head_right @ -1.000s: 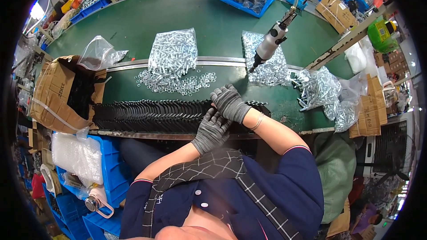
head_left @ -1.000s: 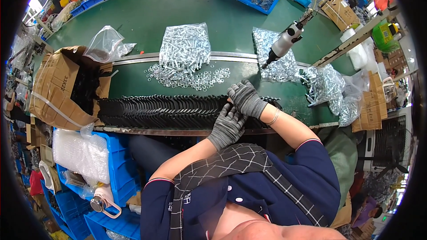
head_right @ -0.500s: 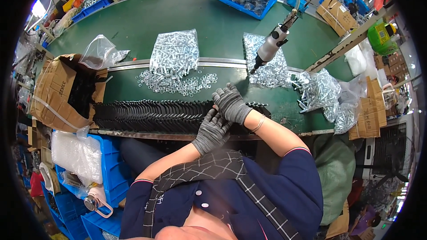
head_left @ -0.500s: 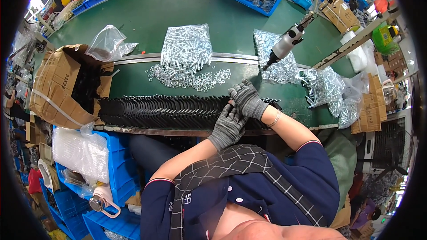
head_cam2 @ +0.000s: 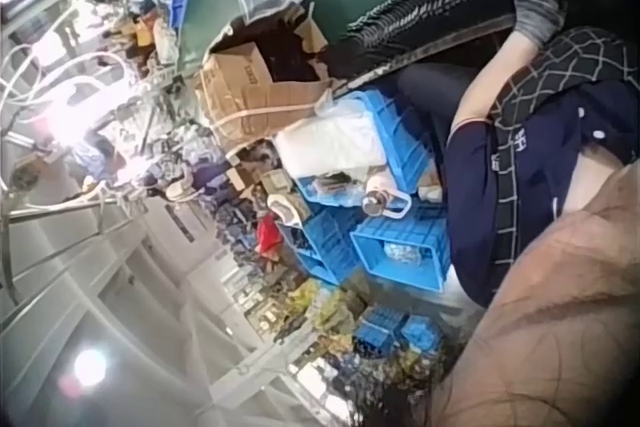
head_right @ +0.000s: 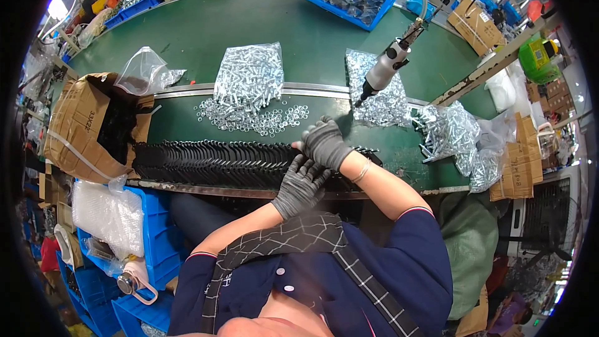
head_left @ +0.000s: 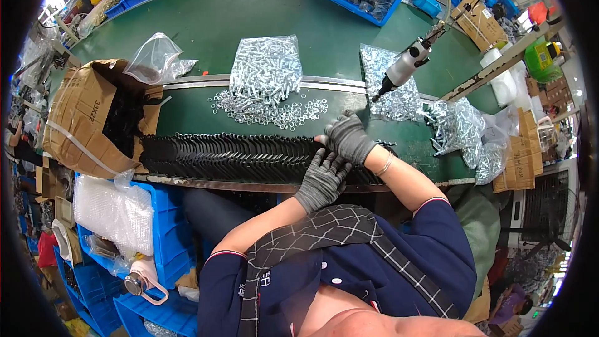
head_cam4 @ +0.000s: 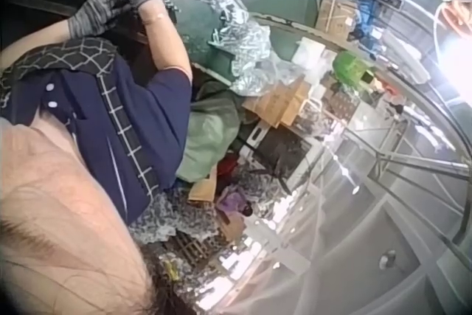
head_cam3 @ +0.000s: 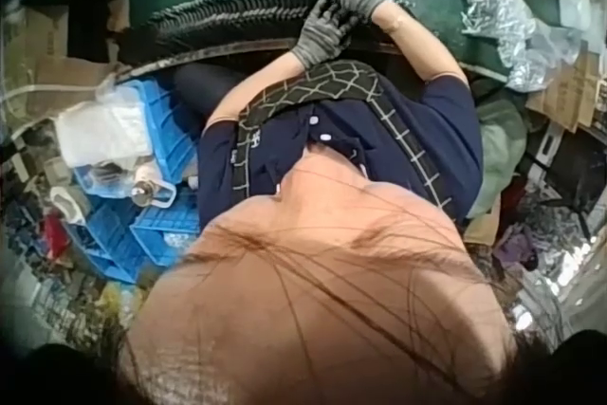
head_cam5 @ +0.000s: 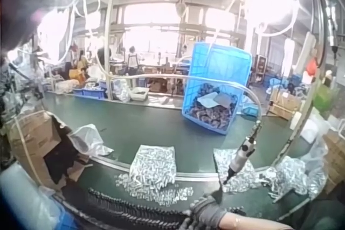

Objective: The worker is assembling long black industrial components using an electric screwdriver at a factory workstation.

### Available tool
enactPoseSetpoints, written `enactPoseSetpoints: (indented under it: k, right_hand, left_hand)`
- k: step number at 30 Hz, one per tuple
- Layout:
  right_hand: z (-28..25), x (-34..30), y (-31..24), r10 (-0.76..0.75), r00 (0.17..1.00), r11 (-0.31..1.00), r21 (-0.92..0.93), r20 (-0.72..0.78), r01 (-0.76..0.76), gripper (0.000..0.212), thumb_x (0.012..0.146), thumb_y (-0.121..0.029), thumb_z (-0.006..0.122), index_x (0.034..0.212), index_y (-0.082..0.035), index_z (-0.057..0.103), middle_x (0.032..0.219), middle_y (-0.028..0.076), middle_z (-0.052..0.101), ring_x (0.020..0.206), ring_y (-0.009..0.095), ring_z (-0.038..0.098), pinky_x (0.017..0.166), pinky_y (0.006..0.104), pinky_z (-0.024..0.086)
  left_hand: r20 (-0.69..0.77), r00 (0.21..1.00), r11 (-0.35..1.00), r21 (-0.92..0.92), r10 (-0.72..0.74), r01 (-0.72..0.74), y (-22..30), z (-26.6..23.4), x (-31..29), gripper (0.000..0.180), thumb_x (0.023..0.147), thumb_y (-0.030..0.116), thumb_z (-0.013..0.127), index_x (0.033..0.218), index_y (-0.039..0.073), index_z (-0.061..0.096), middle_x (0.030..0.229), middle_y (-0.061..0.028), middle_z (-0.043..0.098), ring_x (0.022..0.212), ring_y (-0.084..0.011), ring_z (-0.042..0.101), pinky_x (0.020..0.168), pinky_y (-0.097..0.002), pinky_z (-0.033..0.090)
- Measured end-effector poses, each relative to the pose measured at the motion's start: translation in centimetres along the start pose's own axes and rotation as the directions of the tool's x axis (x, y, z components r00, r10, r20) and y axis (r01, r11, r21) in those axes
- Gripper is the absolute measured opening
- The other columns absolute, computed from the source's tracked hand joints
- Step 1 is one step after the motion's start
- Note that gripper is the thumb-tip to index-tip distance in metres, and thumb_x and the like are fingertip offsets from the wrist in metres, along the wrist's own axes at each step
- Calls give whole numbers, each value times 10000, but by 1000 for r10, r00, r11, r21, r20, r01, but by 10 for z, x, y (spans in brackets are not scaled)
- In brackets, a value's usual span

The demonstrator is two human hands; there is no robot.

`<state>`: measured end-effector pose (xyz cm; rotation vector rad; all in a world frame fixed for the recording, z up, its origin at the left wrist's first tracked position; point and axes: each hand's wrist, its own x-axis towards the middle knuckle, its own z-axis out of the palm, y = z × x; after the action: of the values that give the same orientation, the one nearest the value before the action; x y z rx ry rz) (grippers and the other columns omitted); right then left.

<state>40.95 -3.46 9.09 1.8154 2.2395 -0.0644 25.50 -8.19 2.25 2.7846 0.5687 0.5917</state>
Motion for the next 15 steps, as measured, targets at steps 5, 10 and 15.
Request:
enactPoseSetpoints:
  k: [5,10,15]
  right_hand:
    - [-55,77,-22,141,988,900,408,56,-151,445,919,-489,531,1030,-89,694,1070,166,680,1045,334,635,953,424,469]
    - [-12,160,-26,129,990,897,420,54,-140,386,872,-394,603,993,-37,681,953,193,690,894,367,660,800,467,513]
    - [-6,160,-7,107,987,935,324,123,-142,352,836,-348,639,973,-25,677,892,167,697,810,351,658,767,441,525]
  left_hand:
    - [-21,986,985,48,-166,167,6,-11,-5,604,818,409,600,1321,77,556,1292,-192,553,1251,-369,482,1133,-616,180]
    - [-18,989,987,49,-149,150,3,-4,-6,610,819,430,602,1315,76,562,1268,-190,560,1245,-356,484,1129,-636,160]
    - [-20,997,996,41,-75,76,-2,-1,-9,614,819,458,603,1302,78,575,1274,-181,576,1254,-343,491,1138,-627,150]
